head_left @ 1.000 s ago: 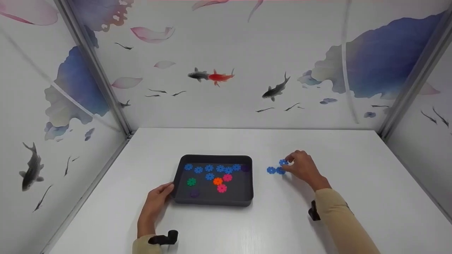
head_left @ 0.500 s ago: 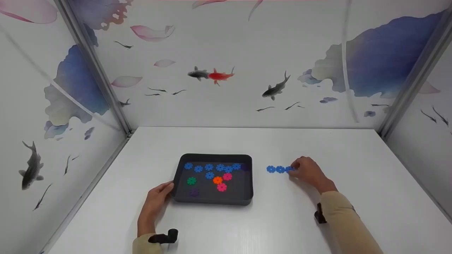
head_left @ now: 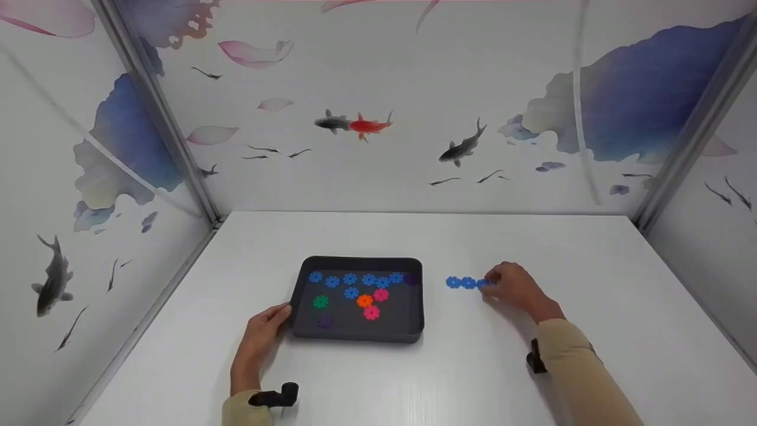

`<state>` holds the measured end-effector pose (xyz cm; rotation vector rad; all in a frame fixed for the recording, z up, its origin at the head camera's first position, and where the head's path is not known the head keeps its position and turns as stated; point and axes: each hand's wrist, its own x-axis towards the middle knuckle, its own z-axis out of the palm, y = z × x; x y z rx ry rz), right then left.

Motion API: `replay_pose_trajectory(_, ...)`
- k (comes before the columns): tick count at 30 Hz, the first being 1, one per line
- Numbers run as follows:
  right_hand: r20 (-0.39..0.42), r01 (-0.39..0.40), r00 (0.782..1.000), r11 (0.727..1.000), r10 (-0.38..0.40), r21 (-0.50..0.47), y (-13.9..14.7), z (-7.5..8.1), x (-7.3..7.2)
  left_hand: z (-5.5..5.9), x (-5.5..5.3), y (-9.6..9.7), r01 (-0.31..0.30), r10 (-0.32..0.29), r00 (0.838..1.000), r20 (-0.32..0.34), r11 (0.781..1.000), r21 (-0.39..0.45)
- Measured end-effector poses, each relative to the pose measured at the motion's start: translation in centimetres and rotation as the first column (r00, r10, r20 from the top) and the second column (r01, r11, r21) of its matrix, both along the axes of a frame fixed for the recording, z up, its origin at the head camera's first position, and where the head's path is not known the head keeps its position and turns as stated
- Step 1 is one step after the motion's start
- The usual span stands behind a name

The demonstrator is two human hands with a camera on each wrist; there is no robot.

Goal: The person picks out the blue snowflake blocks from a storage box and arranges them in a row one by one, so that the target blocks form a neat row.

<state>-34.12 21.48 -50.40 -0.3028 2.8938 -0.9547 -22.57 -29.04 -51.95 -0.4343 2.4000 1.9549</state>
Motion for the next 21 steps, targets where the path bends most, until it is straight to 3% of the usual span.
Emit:
replay_pose_trajectory(8, -0.033, -0.029, 0.999, 0.998, 0.027, -0.054, -1.7, 1.0, -0.5, 0.0, 0.1, -0.1, -0.007, 0.007, 1.000, -0.006, 1.000, -0.002)
replay_pose_trajectory(12, -0.089, -0.080, 0.993, 0.995, 0.075, -0.064, -3.4, 1.8, -0.8, 0.0, 0.1, 0.0, 0.001, 0.000, 1.000, -0.007, 0.998, 0.068)
replay_pose_trajectory(21, -0.156, -0.159, 0.979, 0.974, 0.135, -0.160, -8.2, 3.7, -0.4, -0.2, 0.0, 0.1, 0.000, 0.000, 1.000, -0.002, 0.990, 0.144)
